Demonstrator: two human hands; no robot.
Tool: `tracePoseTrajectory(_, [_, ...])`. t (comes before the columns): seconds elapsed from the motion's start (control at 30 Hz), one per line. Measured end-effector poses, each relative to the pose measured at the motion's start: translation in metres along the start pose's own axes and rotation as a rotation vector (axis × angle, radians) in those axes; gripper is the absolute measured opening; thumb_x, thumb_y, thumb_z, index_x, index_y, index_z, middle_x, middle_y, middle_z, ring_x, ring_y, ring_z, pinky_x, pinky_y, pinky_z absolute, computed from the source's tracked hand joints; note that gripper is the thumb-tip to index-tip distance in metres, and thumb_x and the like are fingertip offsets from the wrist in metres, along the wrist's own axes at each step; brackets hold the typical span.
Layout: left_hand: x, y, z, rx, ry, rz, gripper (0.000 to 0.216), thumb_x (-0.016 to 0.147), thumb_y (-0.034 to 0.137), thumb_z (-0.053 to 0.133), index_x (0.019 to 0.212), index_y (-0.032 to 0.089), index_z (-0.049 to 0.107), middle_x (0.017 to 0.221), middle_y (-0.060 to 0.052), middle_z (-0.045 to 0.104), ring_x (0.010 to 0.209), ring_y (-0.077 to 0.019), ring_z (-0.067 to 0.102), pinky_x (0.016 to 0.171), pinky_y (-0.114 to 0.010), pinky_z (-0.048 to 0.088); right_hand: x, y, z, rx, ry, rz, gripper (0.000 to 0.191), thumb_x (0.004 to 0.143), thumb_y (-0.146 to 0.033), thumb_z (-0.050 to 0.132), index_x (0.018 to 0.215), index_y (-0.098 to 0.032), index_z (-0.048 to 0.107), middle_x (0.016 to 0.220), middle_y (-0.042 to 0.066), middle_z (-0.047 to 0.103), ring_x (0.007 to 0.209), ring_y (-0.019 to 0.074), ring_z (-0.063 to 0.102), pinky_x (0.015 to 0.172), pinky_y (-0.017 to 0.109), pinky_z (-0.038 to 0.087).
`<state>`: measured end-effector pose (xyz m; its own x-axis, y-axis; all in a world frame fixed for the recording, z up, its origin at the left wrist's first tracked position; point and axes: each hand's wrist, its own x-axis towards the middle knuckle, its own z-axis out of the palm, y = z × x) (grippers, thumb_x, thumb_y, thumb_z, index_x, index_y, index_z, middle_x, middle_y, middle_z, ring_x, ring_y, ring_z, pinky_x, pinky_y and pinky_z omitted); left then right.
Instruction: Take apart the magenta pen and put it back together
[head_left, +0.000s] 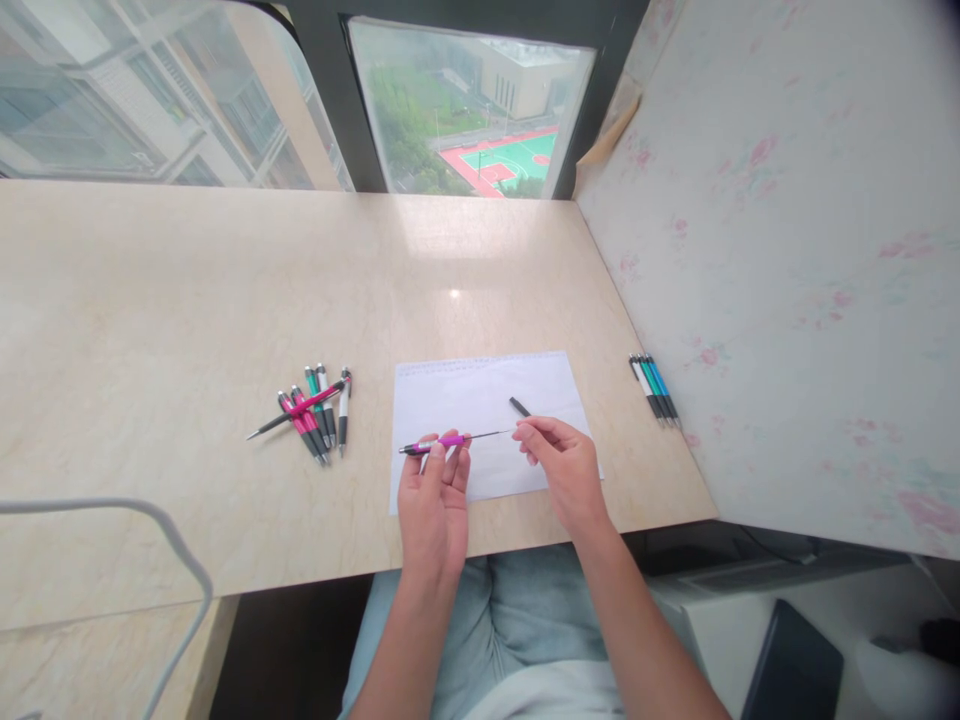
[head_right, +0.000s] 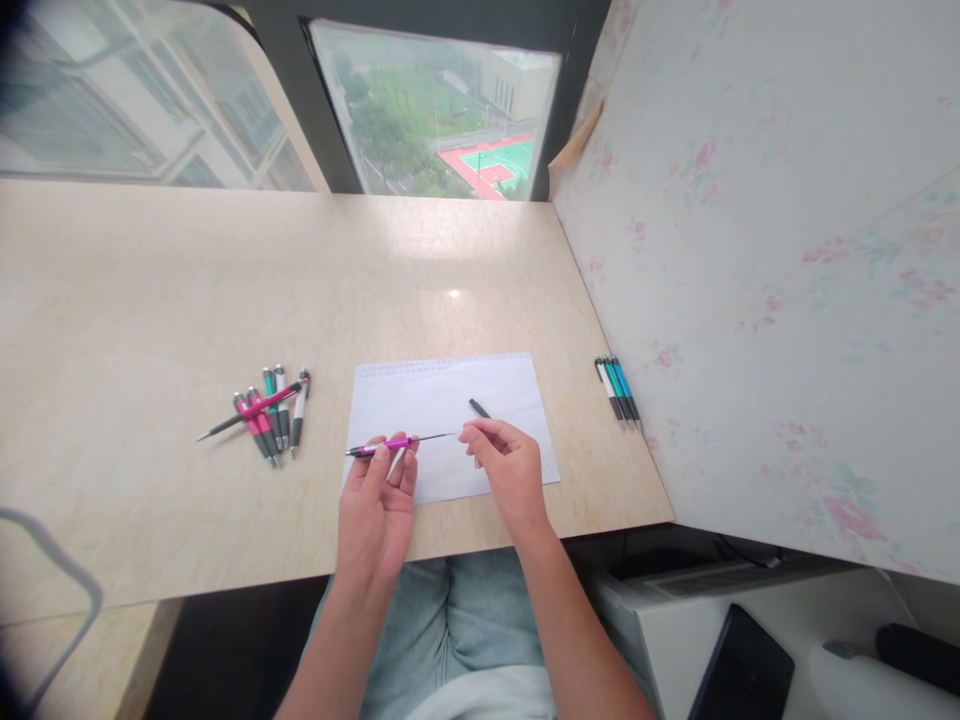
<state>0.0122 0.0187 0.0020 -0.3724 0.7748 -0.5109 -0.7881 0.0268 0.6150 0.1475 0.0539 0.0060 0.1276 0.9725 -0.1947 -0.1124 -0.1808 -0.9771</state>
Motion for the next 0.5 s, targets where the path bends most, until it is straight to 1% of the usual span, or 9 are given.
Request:
tracePoseTrajectory(0.1, [-0.0002, 0.0, -0.0001, -0.004, -0.009, -0.004, 0.023, 0.075, 0.017, 0.071, 0.096, 0.018, 0.061, 0.099, -0.005, 0.069, 0.095, -0.0173, 0.068, 0.079, -0.022, 0.054, -0.0019, 0.0, 0.0023, -0.017, -0.007, 0.001, 0.015, 0.075, -0.032, 0.071, 0.082, -0.019, 0.074, 0.071, 0.003, 0.07, 0.059, 0.0121, 0.056, 0.051, 0.023, 0.044])
tracePoseTrajectory(0.27, [-0.003, -0.0016, 0.0016, -0.006, -0.027, -0.038, 0.022, 0.076, 0.017, 0.071, 0.095, 0.018, 0.06, 0.099, -0.005, 0.068, 0.095, -0.018, 0.068, 0.079, -0.022, 0.055, -0.0027, -0.0009, 0.0048, -0.101, -0.059, 0.01, 0.017, 0.074, -0.034, 0.071, 0.083, -0.019, 0.073, 0.069, 0.002, 0.069, 0.057, 0.0127, 0.057, 0.05, 0.024, 0.046])
tracePoseTrajectory(0.5, [-0.0054, -0.0077, 0.0028, -0.061, -0.052, -0.082, 0.018, 0.077, 0.015, 0.068, 0.094, 0.017, 0.061, 0.095, -0.005, 0.069, 0.089, -0.0141, 0.068, 0.078, -0.021, 0.055, -0.0068, -0.0024, 0.0092, -0.166, -0.141, -0.043, 0.017, 0.079, -0.036, 0.067, 0.081, -0.019, 0.068, 0.077, 0.003, 0.068, 0.067, 0.0143, 0.061, 0.057, 0.025, 0.048])
